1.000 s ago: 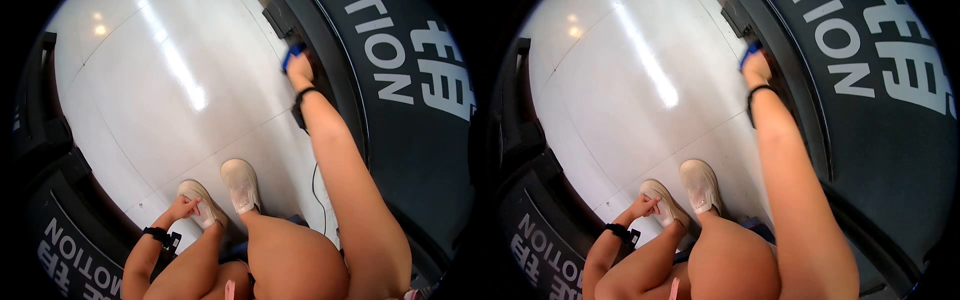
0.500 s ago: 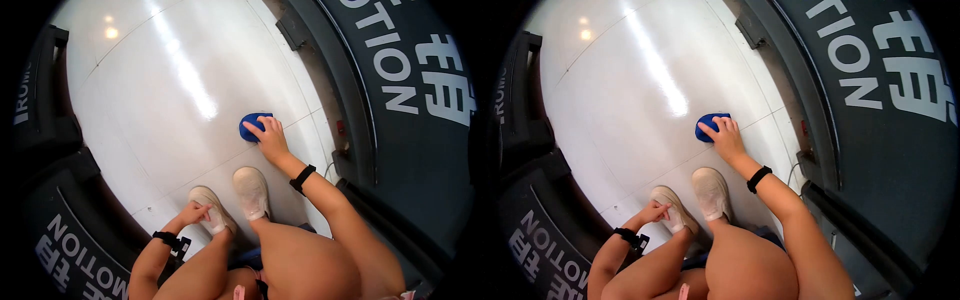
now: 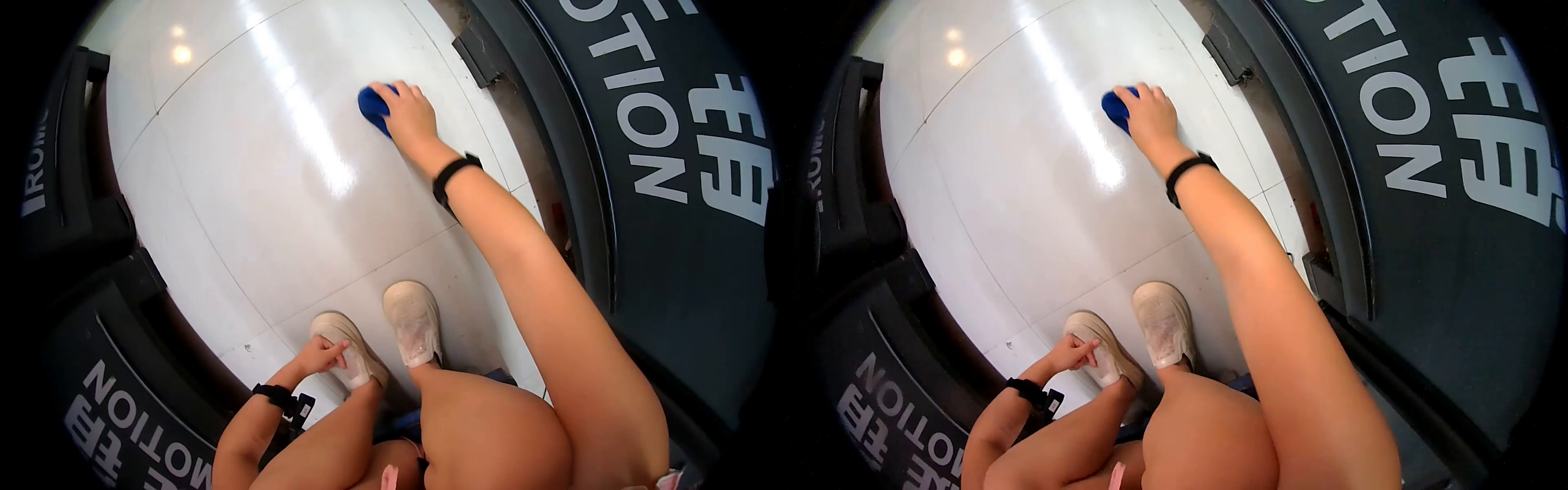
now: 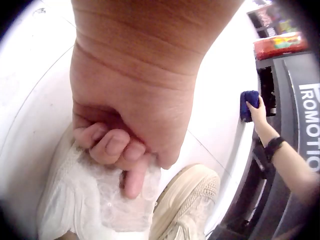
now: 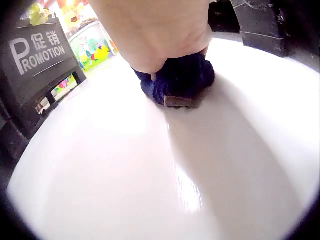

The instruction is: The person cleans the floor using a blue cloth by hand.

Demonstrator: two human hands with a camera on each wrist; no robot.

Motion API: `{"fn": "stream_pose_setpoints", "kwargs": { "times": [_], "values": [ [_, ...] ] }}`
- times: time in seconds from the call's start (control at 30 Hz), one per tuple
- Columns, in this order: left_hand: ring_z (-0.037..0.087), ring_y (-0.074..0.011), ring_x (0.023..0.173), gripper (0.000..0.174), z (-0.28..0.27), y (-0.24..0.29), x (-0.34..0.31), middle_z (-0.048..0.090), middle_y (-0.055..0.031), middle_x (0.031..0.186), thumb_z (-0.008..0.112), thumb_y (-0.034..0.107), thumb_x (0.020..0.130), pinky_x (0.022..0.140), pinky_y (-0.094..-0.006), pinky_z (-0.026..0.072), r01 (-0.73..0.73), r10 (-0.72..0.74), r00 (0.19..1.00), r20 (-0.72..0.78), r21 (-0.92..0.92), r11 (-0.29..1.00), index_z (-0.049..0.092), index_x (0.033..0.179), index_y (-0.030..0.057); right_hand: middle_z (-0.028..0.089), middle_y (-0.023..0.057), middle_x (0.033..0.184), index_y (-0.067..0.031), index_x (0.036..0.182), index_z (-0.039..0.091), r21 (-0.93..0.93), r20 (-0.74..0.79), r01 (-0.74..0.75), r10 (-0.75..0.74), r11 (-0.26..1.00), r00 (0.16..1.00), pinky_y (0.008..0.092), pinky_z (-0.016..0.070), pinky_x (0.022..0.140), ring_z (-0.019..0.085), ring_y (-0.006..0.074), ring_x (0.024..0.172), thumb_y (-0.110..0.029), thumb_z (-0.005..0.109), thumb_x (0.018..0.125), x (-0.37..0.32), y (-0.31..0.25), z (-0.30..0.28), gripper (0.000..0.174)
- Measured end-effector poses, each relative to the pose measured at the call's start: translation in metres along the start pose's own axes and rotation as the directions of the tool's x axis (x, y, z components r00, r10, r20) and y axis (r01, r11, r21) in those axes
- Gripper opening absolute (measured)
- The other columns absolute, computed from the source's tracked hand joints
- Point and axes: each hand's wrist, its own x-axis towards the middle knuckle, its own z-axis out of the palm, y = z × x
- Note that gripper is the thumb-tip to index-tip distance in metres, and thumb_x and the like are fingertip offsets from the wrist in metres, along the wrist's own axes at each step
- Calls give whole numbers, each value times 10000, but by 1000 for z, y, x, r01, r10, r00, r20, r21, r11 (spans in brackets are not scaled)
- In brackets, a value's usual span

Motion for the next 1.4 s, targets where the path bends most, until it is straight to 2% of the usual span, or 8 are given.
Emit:
{"fn": "stream_pose_setpoints", "kwargs": {
  "times": [0.17, 0.37, 0.4, 0.8, 0.97, 1.03, 1.13, 1.4],
  "values": [
    [316, -89, 342, 568, -1, 2, 0, 377, 5, 403, 524, 468, 884, 355, -247, 228, 34, -35, 999, 35, 25, 999, 653, 621, -19, 605, 123, 882, -173, 1086, 491, -248, 188, -14, 62, 969, 980, 415, 518, 648, 633, 311, 778, -333, 700, 726, 67, 7, -3, 446],
    [313, -84, 346, 568, -2, 6, 3, 375, 7, 403, 517, 469, 887, 359, -247, 226, 75, -73, 994, 80, -20, 997, 658, 639, -22, 637, 146, 1053, -42, 1177, 451, -365, 123, -416, 487, 833, 865, 393, 514, 740, 627, 275, 968, -133, 495, 868, 128, 60, 13, 326],
    [315, -84, 351, 565, -2, 2, 4, 379, 6, 407, 516, 471, 888, 362, -246, 228, 60, -60, 995, 81, 1, 998, 660, 644, -18, 634, 174, 1035, -44, 1149, 440, -406, 107, -477, 559, 779, 822, 412, 510, 777, 623, 311, 961, -375, 680, 768, 126, 59, -5, 559],
    [338, -92, 369, 576, -4, 0, 10, 405, 2, 429, 515, 492, 875, 374, -240, 257, 24, -27, 995, 92, 43, 999, 670, 611, 5, 623, 237, 933, -24, 1147, 376, -472, 261, -483, 640, 738, 723, 464, 498, 739, 612, 396, 872, -315, 620, 818, -42, 112, -96, 503],
    [339, -92, 370, 573, -7, -7, 14, 408, 2, 429, 516, 494, 872, 373, -243, 255, -18, 11, 995, 103, 72, 997, 677, 618, 6, 255, 194, 1440, -35, 1396, 233, -573, 61, -729, 907, 374, 417, 419, 332, 1028, 316, 334, 1298, -432, 524, 867, -134, 146, -121, 723],
    [333, -92, 364, 571, -8, -6, 14, 402, 4, 419, 520, 488, 872, 368, -246, 245, -38, 31, 995, 99, 70, 997, 675, 612, 4, 381, 214, 1359, -28, 1355, 293, -621, -41, -601, 745, 503, 666, 441, 394, 957, 435, 369, 1198, -429, 535, 862, -151, 147, -124, 679],
    [321, -88, 355, 573, -6, -11, 13, 396, 8, 408, 526, 478, 871, 362, -247, 234, -135, 134, 991, 18, 101, 986, 665, 595, -4, 520, 232, 1198, -22, 1288, 346, -334, 61, -716, 772, 614, 633, 463, 451, 840, 543, 406, 1028, -420, 552, 854, -152, 79, -155, 623],
    [326, -91, 339, 587, -8, -7, 3, 401, -12, 397, 545, 474, 863, 352, -248, 244, -72, 72, 997, 1, 6, 997, 626, 578, -33, 585, 128, 1011, -66, 1257, 401, -118, 409, -200, 231, 973, 883, 399, 481, 749, 564, 314, 914, -160, 724, 677, -263, -22, -136, 671]
  ]
}}
